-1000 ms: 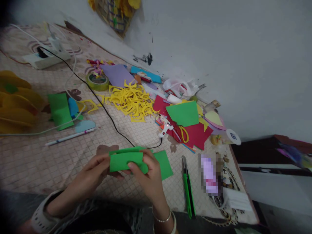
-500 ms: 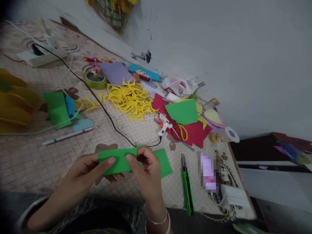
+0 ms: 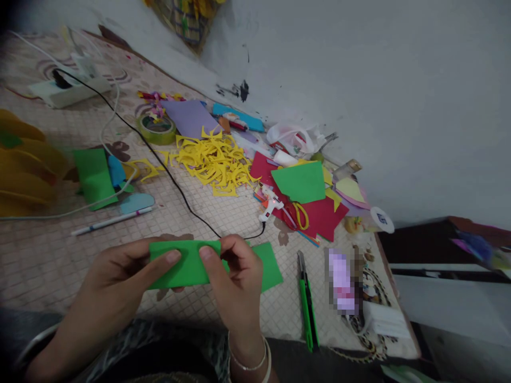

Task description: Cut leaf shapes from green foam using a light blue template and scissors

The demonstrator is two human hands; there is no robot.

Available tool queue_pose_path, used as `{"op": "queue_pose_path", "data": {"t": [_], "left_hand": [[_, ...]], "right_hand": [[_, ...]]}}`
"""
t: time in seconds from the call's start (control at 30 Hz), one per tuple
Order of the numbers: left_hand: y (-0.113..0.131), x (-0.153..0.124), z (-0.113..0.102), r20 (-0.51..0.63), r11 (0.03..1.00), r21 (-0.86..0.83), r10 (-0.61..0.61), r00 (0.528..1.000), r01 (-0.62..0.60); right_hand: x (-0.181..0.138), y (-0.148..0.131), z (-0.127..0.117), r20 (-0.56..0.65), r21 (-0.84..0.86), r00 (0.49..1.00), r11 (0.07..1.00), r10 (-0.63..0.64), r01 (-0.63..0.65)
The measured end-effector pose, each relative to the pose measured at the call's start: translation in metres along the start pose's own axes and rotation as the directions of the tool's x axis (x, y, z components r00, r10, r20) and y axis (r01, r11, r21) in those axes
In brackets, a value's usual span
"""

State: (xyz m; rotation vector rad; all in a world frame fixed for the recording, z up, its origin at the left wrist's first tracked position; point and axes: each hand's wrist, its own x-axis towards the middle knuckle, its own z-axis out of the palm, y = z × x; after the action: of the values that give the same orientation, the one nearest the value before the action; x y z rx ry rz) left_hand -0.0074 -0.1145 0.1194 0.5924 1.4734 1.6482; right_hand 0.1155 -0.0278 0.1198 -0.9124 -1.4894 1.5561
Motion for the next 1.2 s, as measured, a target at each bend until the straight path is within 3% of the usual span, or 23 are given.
{"op": "queue_pose_path", "data": {"t": [1.2], "left_hand": [[0.0030,-0.0001,-0.0017,0.014,0.998,0.055,0.013,1.000,-0.014]], "right_hand": [[0.0023,-0.0012,0.0033,-0.038,-0.002,0.999,1.000,-0.028,0.028]]}}
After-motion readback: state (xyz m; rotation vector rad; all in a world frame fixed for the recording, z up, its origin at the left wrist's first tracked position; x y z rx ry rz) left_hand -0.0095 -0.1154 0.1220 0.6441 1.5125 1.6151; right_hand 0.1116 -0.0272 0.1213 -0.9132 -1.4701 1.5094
